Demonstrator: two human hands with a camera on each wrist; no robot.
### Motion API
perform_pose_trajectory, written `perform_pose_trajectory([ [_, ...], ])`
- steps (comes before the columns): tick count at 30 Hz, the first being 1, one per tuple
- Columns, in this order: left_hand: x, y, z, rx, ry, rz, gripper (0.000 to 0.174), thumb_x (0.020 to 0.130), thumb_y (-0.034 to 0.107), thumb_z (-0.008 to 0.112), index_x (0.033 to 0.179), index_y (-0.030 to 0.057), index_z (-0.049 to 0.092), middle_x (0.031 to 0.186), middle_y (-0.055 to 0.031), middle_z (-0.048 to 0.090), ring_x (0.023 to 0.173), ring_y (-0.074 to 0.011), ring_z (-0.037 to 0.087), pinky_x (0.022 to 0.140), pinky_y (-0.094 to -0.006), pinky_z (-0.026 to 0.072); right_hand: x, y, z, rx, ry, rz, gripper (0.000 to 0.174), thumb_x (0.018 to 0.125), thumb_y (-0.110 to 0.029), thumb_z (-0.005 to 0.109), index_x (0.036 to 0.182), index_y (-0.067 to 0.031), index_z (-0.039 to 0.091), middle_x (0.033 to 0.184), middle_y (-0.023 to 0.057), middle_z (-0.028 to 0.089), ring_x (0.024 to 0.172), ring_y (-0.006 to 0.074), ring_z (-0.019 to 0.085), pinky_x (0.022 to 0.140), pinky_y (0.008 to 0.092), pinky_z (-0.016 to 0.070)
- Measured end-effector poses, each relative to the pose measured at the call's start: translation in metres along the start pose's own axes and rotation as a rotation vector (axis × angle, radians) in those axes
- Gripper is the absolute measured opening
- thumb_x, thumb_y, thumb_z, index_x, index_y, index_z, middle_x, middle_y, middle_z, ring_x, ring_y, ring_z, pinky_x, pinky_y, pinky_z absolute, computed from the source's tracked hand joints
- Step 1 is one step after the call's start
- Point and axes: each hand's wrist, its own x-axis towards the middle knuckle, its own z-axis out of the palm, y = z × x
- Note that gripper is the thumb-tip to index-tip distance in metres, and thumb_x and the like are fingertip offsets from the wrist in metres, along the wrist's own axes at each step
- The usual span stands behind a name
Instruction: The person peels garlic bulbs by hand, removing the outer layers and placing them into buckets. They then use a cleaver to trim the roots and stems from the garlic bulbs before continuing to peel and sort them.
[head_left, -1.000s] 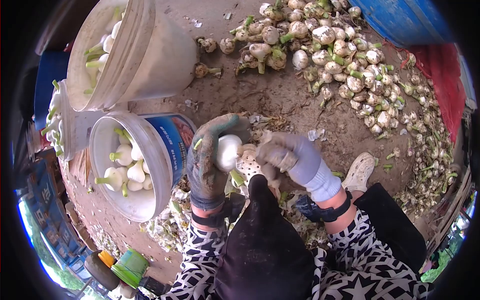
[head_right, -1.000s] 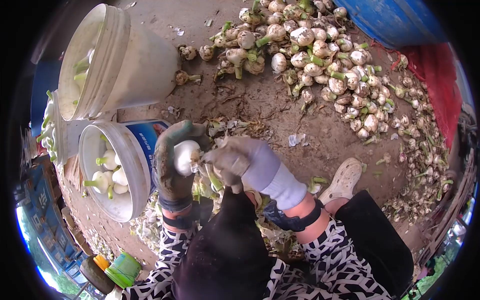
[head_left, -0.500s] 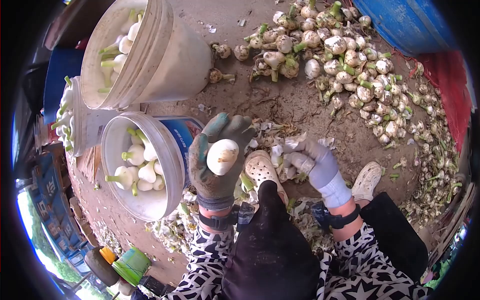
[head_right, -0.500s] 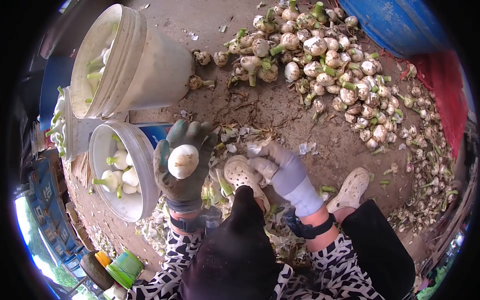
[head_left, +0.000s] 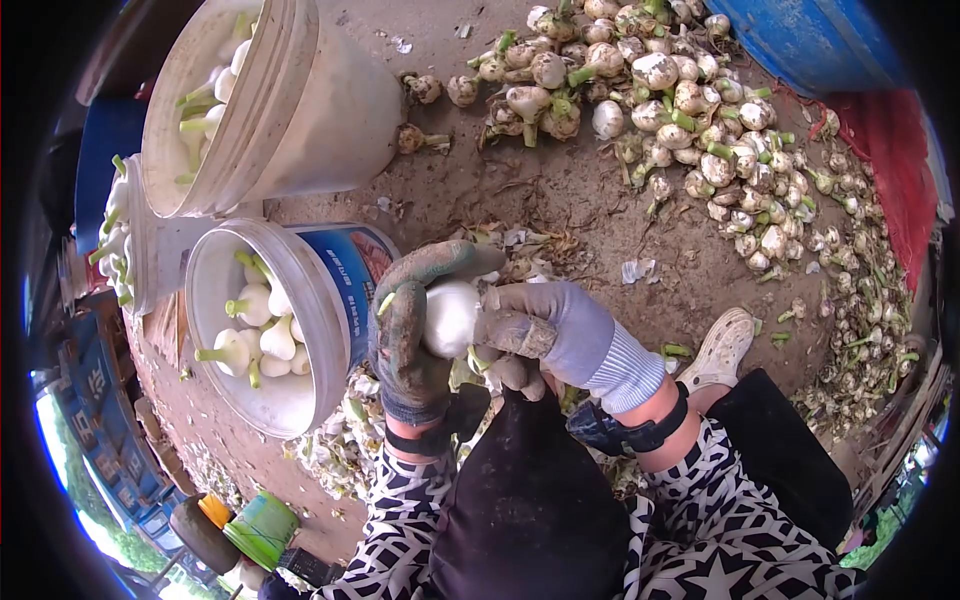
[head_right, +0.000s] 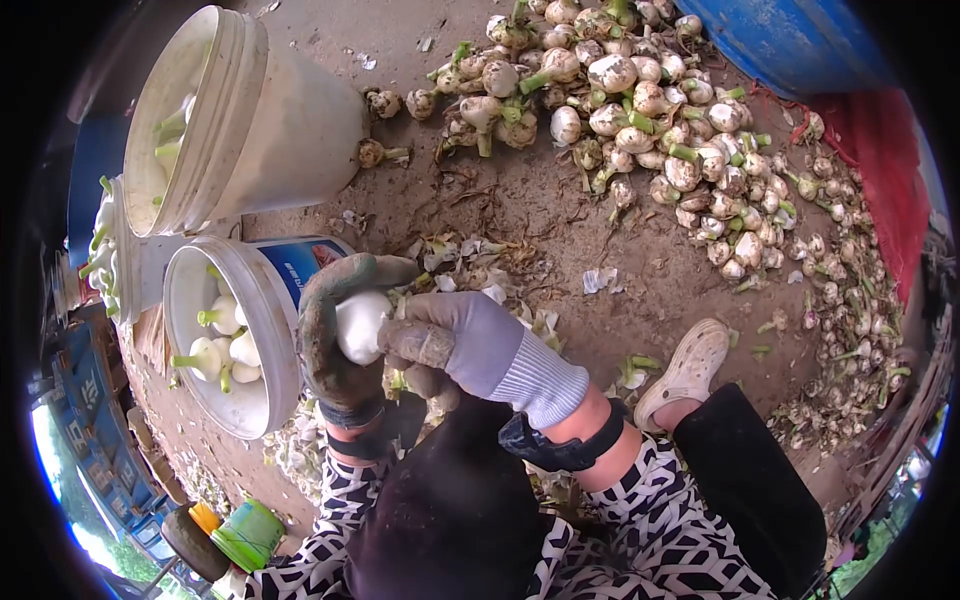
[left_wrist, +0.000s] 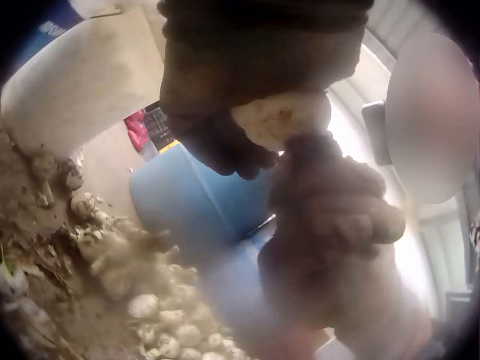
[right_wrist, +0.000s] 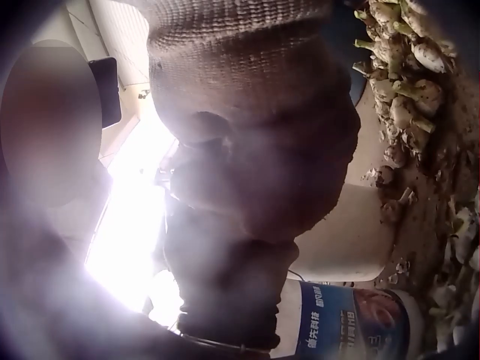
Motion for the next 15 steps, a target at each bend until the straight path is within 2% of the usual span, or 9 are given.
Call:
perform_pose_trajectory([
  [2, 0.001, -0.006, -0.003, 0.068, -0.013, 0.041, 0.053, 0.098, 0.041, 0.042, 0.116, -0.0063, 0.057, 0.108, -0.0229, 0.066, 0.103, -0.0336, 0.064, 0.095, -0.0438, 0.0484, -0.003, 0.004, 0.000, 0.059, -0.022, -0.002, 0.030, 0.096, -0.030, 0.060, 0.085, -0.0039, 0.067, 0.062, -0.0002, 0.059, 0.049, 0.0063, 0.052, 0.045, 0.0214, 0.0425],
  [4, 0.004, -0.011, 0.003, -0.426, 0.046, -0.023, 0.051, 0.100, 0.038, 0.037, 0.118, -0.0071, 0.055, 0.109, -0.0229, 0.065, 0.105, -0.0340, 0.064, 0.095, -0.0459, 0.0485, -0.007, 0.006, -0.002, 0.155, 0.172, 0.050, 0.030, 0.097, -0.028, 0.058, 0.080, -0.0033, 0.064, 0.062, -0.0002, 0.058, 0.049, 0.0066, 0.053, 0.045, 0.0215, 0.0425],
  [6, 0.006, -0.013, -0.003, -0.398, 0.039, 0.002, 0.054, 0.101, 0.040, 0.036, 0.120, -0.0071, 0.054, 0.110, -0.0228, 0.065, 0.106, -0.0341, 0.063, 0.096, -0.0478, 0.0481, -0.008, 0.007, -0.006, 0.153, 0.122, -0.011, 0.029, 0.097, -0.028, 0.058, 0.082, -0.0031, 0.063, 0.063, -0.0002, 0.058, 0.049, 0.0065, 0.052, 0.044, 0.0213, 0.0410],
  [8, 0.003, -0.012, -0.002, 0.042, 0.044, 0.067, 0.055, 0.101, 0.042, 0.037, 0.119, -0.0066, 0.055, 0.110, -0.0226, 0.064, 0.107, -0.0335, 0.063, 0.096, -0.0460, 0.0477, -0.009, 0.003, 0.002, 0.051, 0.086, -0.127, 0.029, 0.096, -0.027, 0.059, 0.082, -0.0028, 0.064, 0.063, -0.0004, 0.057, 0.050, 0.0063, 0.051, 0.046, 0.0215, 0.0403],
  [9, 0.004, -0.009, -0.002, 0.129, -0.009, 0.101, 0.054, 0.100, 0.042, 0.039, 0.118, -0.0058, 0.057, 0.111, -0.0227, 0.065, 0.107, -0.0330, 0.063, 0.096, -0.0438, 0.0475, -0.006, 0.004, 0.008, -0.097, 0.128, -0.124, 0.027, 0.096, -0.025, 0.061, 0.081, -0.0033, 0.064, 0.062, -0.0013, 0.056, 0.052, 0.0054, 0.050, 0.049, 0.0216, 0.0405],
  [12, 0.004, -0.004, 0.000, 0.201, -0.003, 0.153, 0.054, 0.099, 0.044, 0.038, 0.119, -0.0037, 0.056, 0.110, -0.0233, 0.065, 0.105, -0.0356, 0.063, 0.096, -0.0466, 0.0465, 0.002, 0.001, 0.010, -0.178, 0.179, -0.204, 0.028, 0.094, -0.025, 0.064, 0.075, -0.0042, 0.061, 0.060, -0.0024, 0.054, 0.051, 0.0052, 0.049, 0.049, 0.0226, 0.0408],
  [14, 0.006, -0.001, -0.004, 0.123, -0.022, 0.126, 0.052, 0.098, 0.044, 0.042, 0.121, -0.0009, 0.055, 0.110, -0.0217, 0.064, 0.106, -0.0355, 0.061, 0.098, -0.0461, 0.0440, 0.001, 0.000, 0.008, -0.193, 0.164, -0.225, 0.030, 0.093, -0.024, 0.064, 0.070, -0.0061, 0.057, 0.059, -0.0026, 0.054, 0.049, 0.0058, 0.049, 0.047, 0.0240, 0.0403],
  [15, 0.007, -0.003, -0.002, -0.219, 0.039, 0.031, 0.047, 0.096, 0.042, 0.046, 0.116, 0.0010, 0.056, 0.108, -0.0191, 0.063, 0.107, -0.0337, 0.059, 0.099, -0.0455, 0.0425, -0.003, 0.001, 0.005, -0.103, 0.167, -0.162, 0.029, 0.093, -0.022, 0.062, 0.069, -0.0069, 0.056, 0.058, -0.0022, 0.055, 0.049, 0.0063, 0.050, 0.046, 0.0246, 0.0404],
])
